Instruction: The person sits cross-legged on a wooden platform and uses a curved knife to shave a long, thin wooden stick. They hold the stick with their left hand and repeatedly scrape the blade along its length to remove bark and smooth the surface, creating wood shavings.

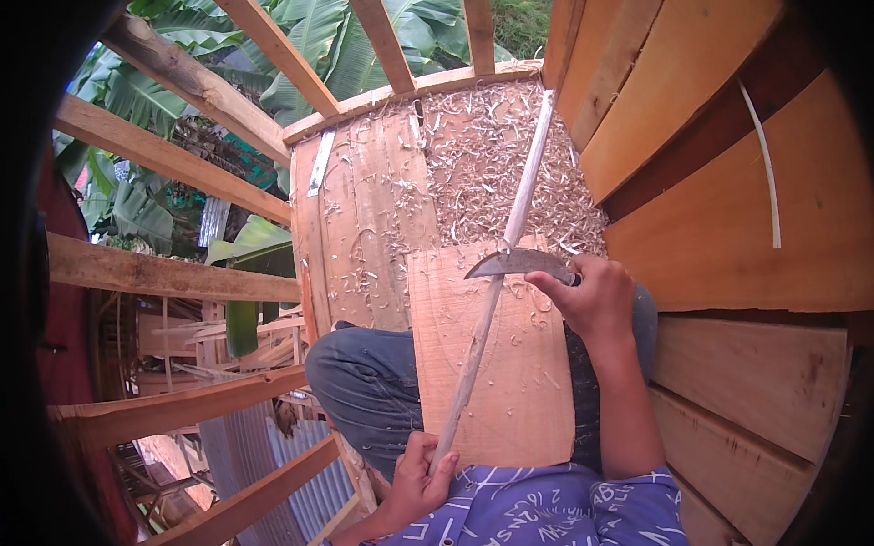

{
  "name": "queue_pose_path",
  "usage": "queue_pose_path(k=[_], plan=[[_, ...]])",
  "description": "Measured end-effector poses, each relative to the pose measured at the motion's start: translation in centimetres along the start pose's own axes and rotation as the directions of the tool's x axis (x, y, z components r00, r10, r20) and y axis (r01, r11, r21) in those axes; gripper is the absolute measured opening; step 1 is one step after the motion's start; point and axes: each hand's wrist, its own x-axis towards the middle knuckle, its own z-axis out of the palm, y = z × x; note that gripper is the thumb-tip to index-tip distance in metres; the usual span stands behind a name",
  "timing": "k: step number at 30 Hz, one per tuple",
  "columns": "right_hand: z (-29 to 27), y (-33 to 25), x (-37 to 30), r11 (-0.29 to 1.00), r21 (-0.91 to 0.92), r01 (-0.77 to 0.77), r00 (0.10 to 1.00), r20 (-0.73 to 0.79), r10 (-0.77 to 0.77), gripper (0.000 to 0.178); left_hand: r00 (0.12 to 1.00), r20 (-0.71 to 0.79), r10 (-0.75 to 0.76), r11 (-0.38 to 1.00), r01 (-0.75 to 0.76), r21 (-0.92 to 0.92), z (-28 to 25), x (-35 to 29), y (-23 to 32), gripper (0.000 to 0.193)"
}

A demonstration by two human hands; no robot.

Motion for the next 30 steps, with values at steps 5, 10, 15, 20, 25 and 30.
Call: queue_pose_path(k=[5, 10, 15, 20, 25, 30], plan=[[0.1, -1.9, -1.3, 0.997, 0.076, 0.021, 0.995, 0.100, -0.028, 0.066, 0.993, 0.038, -0.113, 0.991, 0.115, -0.066, -0.6, 0.1, -1.2, 0.018], [0.2, -3.5, -4.0, 0.894, 0.165, 0.417, 0.857, 0.256, -0.447, 0.057, 0.991, 0.007, -0.137, 0.990, 0.137, 0.035, -1.4, 0.5, -0.7, 0.017], [-0.2, -0.4, 1.4, 0.931, 0.325, -0.165, 0.986, 0.070, 0.151, 0.045, 0.997, 0.008, -0.077, 0.992, 0.076, 0.106, -1.5, -0.3, -0.4, 0.016], [-1.1, -1.0, -2.6, 0.896, 0.366, 0.253, 0.963, -0.007, -0.269, 0.040, 0.994, 0.060, -0.086, 0.996, 0.088, -0.022, -2.0, 0.6, -1.4, 0.017], [-0.4, -3.2, -6.3, 0.892, 0.413, 0.181, 0.936, 0.204, -0.285, 0.040, 0.972, 0.192, -0.138, 0.888, 0.207, -0.411, -2.9, 2.2, -0.6, 0.025], [-0.8, -4.0, -7.9, 0.862, 0.457, 0.219, 0.884, 0.282, -0.374, 0.043, 0.949, 0.271, -0.158, 0.811, 0.281, -0.513, -3.8, 2.9, -0.2, 0.024]])
